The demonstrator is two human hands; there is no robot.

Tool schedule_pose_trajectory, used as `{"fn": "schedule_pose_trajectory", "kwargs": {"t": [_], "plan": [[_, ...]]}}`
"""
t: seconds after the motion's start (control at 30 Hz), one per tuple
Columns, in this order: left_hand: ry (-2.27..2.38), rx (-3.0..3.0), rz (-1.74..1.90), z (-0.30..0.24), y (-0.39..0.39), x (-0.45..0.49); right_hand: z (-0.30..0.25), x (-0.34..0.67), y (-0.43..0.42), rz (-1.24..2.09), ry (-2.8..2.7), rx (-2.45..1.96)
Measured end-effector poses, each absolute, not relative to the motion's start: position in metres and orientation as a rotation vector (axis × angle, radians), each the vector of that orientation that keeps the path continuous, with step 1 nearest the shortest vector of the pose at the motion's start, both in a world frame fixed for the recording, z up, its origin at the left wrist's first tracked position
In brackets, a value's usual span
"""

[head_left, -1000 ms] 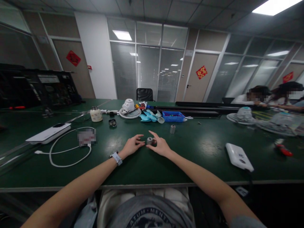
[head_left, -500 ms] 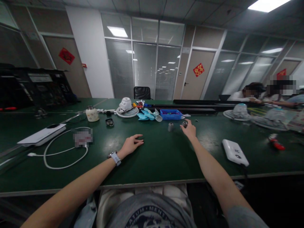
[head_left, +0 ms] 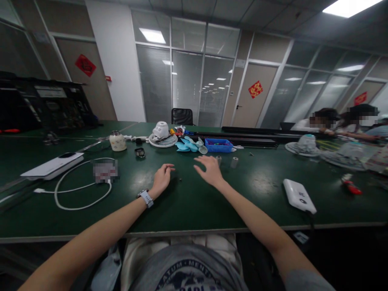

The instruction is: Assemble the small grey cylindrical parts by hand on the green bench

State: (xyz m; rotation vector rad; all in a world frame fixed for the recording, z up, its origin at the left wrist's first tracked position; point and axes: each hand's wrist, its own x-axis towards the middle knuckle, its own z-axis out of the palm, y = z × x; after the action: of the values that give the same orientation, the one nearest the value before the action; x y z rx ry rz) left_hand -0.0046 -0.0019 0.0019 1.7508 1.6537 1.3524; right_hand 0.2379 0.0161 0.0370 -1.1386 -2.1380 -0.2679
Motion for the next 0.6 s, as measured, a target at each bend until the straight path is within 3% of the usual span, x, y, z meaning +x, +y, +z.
{"fn": "schedule_pose_trajectory", "kwargs": {"t": [0.1, 0.27, 0.6], "plan": [[1.654, 1.792, 1.374, 0.001, 0.000, -0.006, 0.016, 0.191, -0.002, -0.108, -2.434, -0.966], [1.626, 1.814, 1.311, 0.004, -0.002, -0.004, 0.004, 0.176, -0.005, -0.011, -2.464, -1.038], [1.604, 1.801, 1.263, 0.008, -0.008, -0.001, 0.046, 0.333, 0.073, -0.342, -1.604, -1.325]]}}
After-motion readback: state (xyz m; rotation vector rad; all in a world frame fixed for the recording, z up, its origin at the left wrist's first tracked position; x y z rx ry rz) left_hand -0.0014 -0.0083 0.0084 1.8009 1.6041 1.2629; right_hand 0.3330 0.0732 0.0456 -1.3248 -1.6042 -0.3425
